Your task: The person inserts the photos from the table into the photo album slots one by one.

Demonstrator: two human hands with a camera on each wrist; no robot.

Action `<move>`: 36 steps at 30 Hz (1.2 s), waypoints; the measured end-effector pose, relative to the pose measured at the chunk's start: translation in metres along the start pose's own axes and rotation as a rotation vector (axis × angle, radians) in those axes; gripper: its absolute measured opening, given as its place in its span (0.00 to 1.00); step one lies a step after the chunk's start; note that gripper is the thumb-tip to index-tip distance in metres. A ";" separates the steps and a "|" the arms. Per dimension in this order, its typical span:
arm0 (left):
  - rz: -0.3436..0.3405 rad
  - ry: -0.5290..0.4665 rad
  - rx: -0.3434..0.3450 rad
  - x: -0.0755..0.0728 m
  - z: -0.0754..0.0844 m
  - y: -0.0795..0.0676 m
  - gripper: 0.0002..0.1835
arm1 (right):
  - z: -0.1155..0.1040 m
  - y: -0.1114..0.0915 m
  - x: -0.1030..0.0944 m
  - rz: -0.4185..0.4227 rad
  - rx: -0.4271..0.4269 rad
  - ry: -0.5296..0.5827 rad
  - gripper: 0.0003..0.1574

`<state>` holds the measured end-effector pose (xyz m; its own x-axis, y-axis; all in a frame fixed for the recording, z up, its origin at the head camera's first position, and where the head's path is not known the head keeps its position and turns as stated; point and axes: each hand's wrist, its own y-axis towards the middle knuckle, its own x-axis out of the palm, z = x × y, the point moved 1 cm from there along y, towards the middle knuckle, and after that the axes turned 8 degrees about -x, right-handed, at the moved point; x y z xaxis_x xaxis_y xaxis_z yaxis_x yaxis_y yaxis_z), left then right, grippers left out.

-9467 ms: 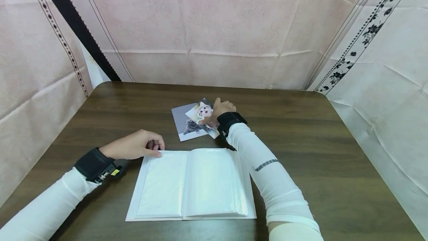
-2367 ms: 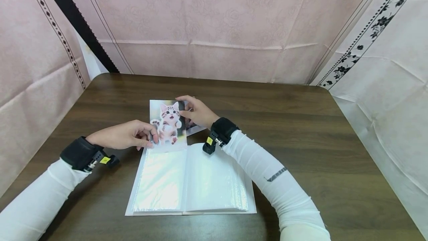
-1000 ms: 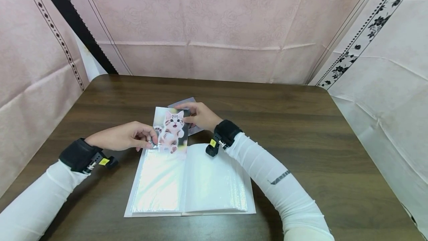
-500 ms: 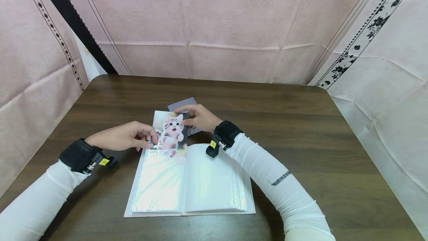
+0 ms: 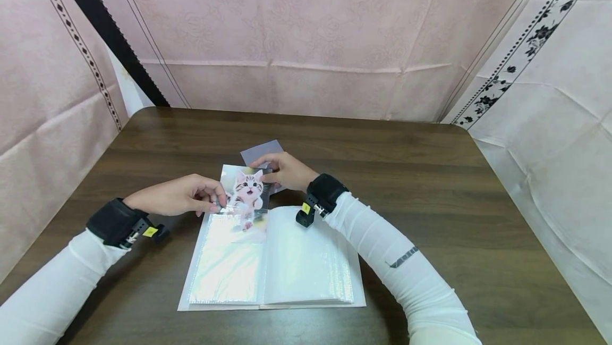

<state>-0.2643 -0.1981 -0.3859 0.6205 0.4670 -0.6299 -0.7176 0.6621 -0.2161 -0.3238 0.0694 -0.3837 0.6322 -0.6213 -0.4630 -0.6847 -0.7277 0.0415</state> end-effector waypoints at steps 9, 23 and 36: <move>-0.001 0.005 -0.008 0.001 -0.001 0.001 0.08 | -0.001 -0.003 0.001 -0.007 0.039 0.023 0.22; 0.006 0.015 -0.005 0.001 0.000 0.001 0.09 | -0.001 -0.004 0.005 -0.037 0.039 -0.009 0.19; 0.001 -0.104 -0.046 0.001 0.001 0.001 0.39 | 0.000 -0.004 0.005 -0.100 0.040 0.002 0.19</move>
<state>-0.2639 -0.1965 -0.3865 0.6476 0.5273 -0.5500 -0.7304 0.6353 -0.2509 -0.3176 0.0691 -0.3863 0.6988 -0.5466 -0.4613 -0.6319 -0.7740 -0.0400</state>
